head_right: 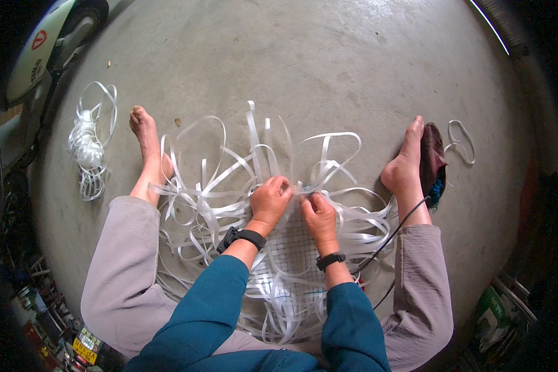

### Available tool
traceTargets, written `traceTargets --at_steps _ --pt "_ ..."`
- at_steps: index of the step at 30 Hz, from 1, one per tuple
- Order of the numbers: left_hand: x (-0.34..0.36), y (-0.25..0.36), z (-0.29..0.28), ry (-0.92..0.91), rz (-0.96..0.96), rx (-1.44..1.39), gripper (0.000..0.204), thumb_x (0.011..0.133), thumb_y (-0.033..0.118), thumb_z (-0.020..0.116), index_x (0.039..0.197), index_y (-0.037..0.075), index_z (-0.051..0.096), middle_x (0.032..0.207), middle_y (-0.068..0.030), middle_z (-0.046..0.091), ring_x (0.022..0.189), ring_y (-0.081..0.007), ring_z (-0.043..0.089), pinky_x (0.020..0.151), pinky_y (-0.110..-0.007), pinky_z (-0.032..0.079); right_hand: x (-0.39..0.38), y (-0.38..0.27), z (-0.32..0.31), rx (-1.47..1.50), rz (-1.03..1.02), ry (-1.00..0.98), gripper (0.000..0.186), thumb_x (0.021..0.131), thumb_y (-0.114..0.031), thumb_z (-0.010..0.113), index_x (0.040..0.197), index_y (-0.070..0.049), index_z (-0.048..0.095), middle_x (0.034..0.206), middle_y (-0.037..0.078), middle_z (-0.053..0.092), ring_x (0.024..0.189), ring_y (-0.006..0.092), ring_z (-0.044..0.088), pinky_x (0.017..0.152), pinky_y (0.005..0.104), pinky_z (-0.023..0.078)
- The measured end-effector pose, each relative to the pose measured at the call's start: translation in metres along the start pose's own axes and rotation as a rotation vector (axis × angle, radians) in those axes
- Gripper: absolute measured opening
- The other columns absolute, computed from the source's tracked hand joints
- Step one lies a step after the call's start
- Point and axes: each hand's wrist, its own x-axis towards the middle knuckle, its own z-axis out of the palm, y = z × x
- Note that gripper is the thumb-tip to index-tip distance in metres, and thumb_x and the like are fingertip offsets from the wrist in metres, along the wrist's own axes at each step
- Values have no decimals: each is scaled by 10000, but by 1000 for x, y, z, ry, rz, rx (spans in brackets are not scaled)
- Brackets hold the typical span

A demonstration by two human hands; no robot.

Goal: The recorder is weaving a basket or container using white plastic strips while sitting on the floor.

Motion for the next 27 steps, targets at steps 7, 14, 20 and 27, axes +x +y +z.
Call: traceTargets --at_steps 7,14,20,27 --pt "-1 -3 2 16 -26 22 147 795 207 705 892 127 629 794 -69 649 668 -293 629 588 -409 495 -9 -2 4 -165 -117 -75 108 897 -107 634 975 -37 664 846 127 662 752 249 647 681 340 501" --pt "0 -6 -3 36 30 39 111 813 199 674 887 136 620 771 -88 630 688 -367 612 569 -449 475 -1 -22 18 -421 -397 -77 284 894 -93 604 1177 -85 615 992 166 686 874 344 668 739 429 523" --pt "-1 -1 -8 10 22 -53 137 790 190 704 896 151 626 730 -68 605 648 -321 610 556 -437 465 10 -30 16 -390 -325 -103 264 866 -117 598 1128 -93 616 875 208 672 802 407 647 678 505 508" --pt "-3 1 -10 -39 50 -10 186 764 163 709 925 160 615 763 -59 614 667 -301 618 562 -422 471 24 -47 2 -405 -139 -227 187 875 -186 627 1011 -61 659 783 211 649 742 400 635 638 453 486"
